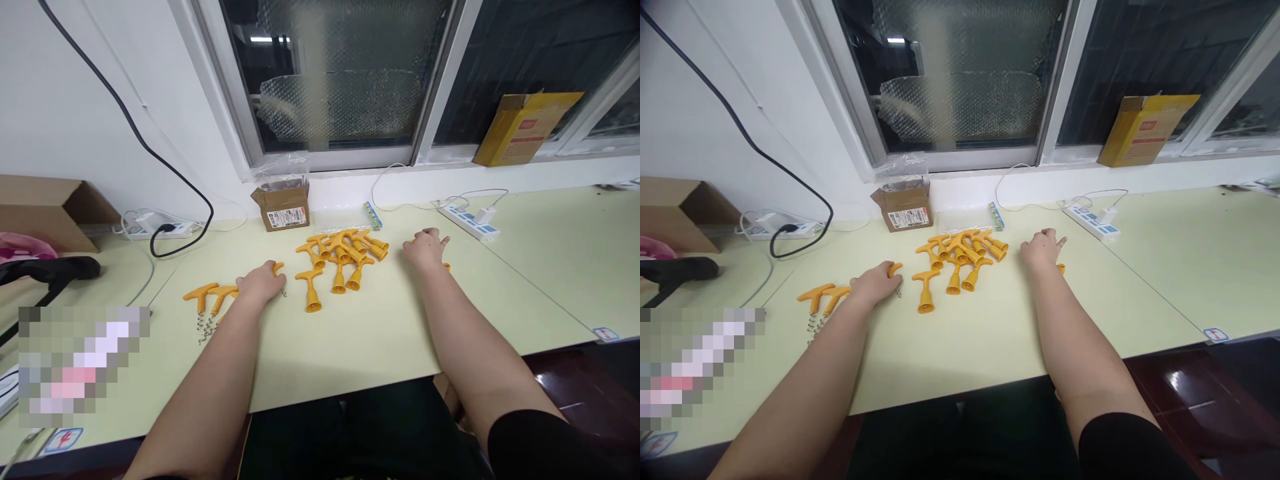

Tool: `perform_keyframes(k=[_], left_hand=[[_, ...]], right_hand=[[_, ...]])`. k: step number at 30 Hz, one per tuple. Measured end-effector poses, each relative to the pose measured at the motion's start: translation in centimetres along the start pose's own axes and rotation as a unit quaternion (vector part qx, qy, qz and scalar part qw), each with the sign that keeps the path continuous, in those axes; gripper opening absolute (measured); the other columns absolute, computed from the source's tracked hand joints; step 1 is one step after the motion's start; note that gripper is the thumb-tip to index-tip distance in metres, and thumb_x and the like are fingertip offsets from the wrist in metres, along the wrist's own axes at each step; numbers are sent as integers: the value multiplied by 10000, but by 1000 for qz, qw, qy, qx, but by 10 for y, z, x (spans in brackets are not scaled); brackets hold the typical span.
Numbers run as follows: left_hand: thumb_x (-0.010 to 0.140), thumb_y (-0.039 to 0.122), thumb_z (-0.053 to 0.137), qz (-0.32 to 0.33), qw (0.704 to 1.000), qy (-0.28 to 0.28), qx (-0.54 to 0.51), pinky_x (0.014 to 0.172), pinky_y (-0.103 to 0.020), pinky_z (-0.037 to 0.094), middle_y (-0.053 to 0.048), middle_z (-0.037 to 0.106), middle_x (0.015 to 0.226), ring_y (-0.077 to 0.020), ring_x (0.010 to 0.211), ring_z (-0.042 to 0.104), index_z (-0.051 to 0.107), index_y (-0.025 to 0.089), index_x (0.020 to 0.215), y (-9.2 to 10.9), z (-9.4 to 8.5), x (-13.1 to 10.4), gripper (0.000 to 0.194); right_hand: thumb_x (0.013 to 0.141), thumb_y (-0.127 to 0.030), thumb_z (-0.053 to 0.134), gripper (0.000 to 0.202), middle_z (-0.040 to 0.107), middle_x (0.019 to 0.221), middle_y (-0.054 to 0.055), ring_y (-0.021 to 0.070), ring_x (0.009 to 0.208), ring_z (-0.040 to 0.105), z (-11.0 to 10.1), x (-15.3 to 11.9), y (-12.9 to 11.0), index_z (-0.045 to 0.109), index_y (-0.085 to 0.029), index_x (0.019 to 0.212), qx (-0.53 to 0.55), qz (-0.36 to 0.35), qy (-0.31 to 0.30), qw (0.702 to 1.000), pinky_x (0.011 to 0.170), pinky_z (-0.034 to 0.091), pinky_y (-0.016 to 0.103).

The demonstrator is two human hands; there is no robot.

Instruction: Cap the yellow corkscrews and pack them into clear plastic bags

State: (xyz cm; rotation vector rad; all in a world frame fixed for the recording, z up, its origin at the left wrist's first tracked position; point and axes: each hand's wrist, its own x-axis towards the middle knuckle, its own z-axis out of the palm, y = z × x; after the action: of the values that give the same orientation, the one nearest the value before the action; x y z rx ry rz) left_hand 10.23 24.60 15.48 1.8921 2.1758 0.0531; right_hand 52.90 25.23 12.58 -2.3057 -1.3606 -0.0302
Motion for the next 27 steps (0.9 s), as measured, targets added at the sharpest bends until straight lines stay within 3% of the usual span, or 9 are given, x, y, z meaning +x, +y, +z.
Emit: perform_keyframes(k=[3, 10, 16, 21, 27], left_hand=[[896, 520, 497, -3, 1000, 6, -1, 1070, -611, 367, -166, 703, 1348, -430, 1272, 613, 584, 262, 1389, 0, 0, 0, 563], [892, 510, 511, 7, 1000, 7, -10, 1044, -609, 376, -126, 753, 1239, -419, 1211, 641, 635, 314, 1270, 0, 1, 1, 443], [894, 509, 498, 5, 1000, 6, -4, 1045, -600, 382, -119, 749, 1249, -407, 1219, 640, 624, 325, 1291, 0, 1, 1, 455], [900, 487, 509, 5, 1000, 13, -8, 1042, -591, 393, -114, 755, 1221, -401, 1197, 650, 642, 328, 1264, 0, 1, 1, 419], [913, 461, 532, 14, 999, 35, -26, 1048, -575, 418, -128, 737, 1192, -398, 1199, 624, 714, 314, 1183, 0, 2, 2, 358]], right_hand=[[850, -260, 541, 396, 504, 1411, 262, 320, 1428, 409, 1, 2, 0, 695, -61, 1156, -23, 3, -10, 1000, 1279, 70, 601], [883, -296, 514, 389, 625, 1296, 190, 338, 1281, 549, 0, 1, 1, 713, -150, 1183, -62, 16, -24, 998, 1237, 54, 670], [908, -315, 531, 497, 602, 1385, 160, 344, 1369, 504, -3, 0, -3, 606, -248, 1395, -37, 48, -25, 998, 1220, 20, 716], [904, -295, 552, 511, 606, 1421, 152, 367, 1398, 486, 0, 3, -3, 622, -268, 1409, -58, 54, -64, 995, 1204, 2, 746], [900, -281, 536, 458, 607, 1361, 162, 357, 1362, 487, -3, -1, -4, 666, -261, 1338, -15, 40, -8, 999, 1182, 46, 772]])
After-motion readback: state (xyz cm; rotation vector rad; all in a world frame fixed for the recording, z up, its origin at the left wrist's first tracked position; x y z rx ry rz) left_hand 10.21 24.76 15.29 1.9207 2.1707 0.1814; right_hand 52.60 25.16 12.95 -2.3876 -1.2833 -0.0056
